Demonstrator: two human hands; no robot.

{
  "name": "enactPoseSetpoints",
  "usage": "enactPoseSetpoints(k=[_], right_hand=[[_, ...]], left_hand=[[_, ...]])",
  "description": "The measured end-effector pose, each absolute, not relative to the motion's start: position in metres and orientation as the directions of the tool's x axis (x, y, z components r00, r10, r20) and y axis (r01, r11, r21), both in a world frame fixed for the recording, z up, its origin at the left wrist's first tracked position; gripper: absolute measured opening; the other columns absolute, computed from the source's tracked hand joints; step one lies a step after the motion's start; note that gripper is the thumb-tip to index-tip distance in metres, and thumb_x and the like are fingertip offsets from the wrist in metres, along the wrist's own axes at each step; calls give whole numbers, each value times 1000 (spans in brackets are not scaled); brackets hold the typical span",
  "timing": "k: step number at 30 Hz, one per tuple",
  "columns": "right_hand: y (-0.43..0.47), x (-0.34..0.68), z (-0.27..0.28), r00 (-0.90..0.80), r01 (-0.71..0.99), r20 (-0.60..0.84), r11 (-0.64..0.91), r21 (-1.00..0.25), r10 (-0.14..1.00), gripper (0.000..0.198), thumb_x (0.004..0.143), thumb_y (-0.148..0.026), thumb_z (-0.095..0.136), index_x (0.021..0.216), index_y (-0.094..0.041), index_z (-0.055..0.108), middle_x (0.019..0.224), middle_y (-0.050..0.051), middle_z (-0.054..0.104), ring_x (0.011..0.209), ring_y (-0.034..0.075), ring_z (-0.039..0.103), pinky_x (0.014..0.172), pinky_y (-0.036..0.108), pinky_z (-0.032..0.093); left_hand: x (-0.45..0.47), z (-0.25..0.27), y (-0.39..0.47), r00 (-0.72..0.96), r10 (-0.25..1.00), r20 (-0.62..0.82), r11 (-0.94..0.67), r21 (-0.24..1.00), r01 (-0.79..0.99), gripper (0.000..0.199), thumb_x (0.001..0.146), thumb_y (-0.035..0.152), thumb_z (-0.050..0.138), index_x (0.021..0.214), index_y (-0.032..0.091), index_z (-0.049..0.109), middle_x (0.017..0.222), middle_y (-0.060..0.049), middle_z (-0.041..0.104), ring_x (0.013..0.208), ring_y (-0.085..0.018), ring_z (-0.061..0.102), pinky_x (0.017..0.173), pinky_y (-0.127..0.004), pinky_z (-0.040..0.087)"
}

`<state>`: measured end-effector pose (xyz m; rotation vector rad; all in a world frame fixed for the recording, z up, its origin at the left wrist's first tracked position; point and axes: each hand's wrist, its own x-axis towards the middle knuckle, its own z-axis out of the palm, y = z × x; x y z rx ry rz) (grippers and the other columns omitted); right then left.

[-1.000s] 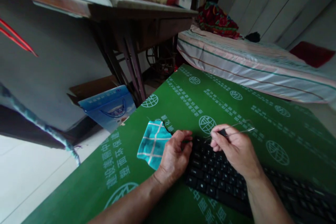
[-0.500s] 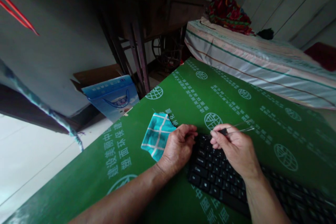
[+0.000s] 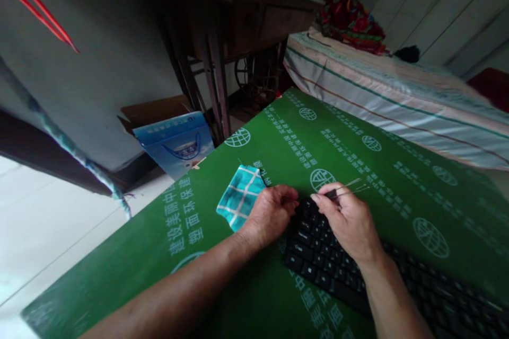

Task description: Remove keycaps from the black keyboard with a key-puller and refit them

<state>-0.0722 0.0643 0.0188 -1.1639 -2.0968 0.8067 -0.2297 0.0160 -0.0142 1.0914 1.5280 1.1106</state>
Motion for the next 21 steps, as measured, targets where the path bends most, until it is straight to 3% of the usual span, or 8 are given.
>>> enactPoseSetpoints(k=[4,8,11,15,21], right_hand=[[65,-73,19,-447,495,226,450,-743,865,19,86,-40,53,86,-21,55,65,0,65,55,11,62,52,18,45],[66,-74,17,-450,499,252,475,-725,857,18,84,-39,56,84,-21,55,64,-1,65,53,12,61,52,19,45],[66,-75,14,-441,496,262,477,-726,858,17,82,-39,59,83,-22,54,65,-1,65,54,13,60,54,21,46],[68,-74,11,-424,486,259,459,-744,868,17,81,-38,60,85,-22,54,68,0,66,57,14,62,54,22,48],[70,-73,5,-437,499,266,478,-723,859,17,80,-34,63,86,-23,53,72,0,67,63,14,66,60,23,50]], left_hand=[[-235,7,12,-155,975,-162,211,899,385,21,72,14,48,84,18,66,79,-2,70,73,-15,63,66,-24,48],[-244,27,22,17,995,-98,66,772,632,22,72,12,49,83,17,68,71,0,68,67,-13,60,61,-21,44],[-248,29,38,177,981,-83,-41,797,603,24,68,10,54,83,18,70,74,2,69,68,-13,61,62,-20,44],[-253,12,54,392,920,-27,-149,900,410,28,70,11,56,94,16,69,82,1,70,75,-13,63,69,-22,47],[-258,-4,56,413,908,75,-180,958,222,24,70,11,61,92,17,71,96,-3,70,88,-16,64,81,-27,49]])
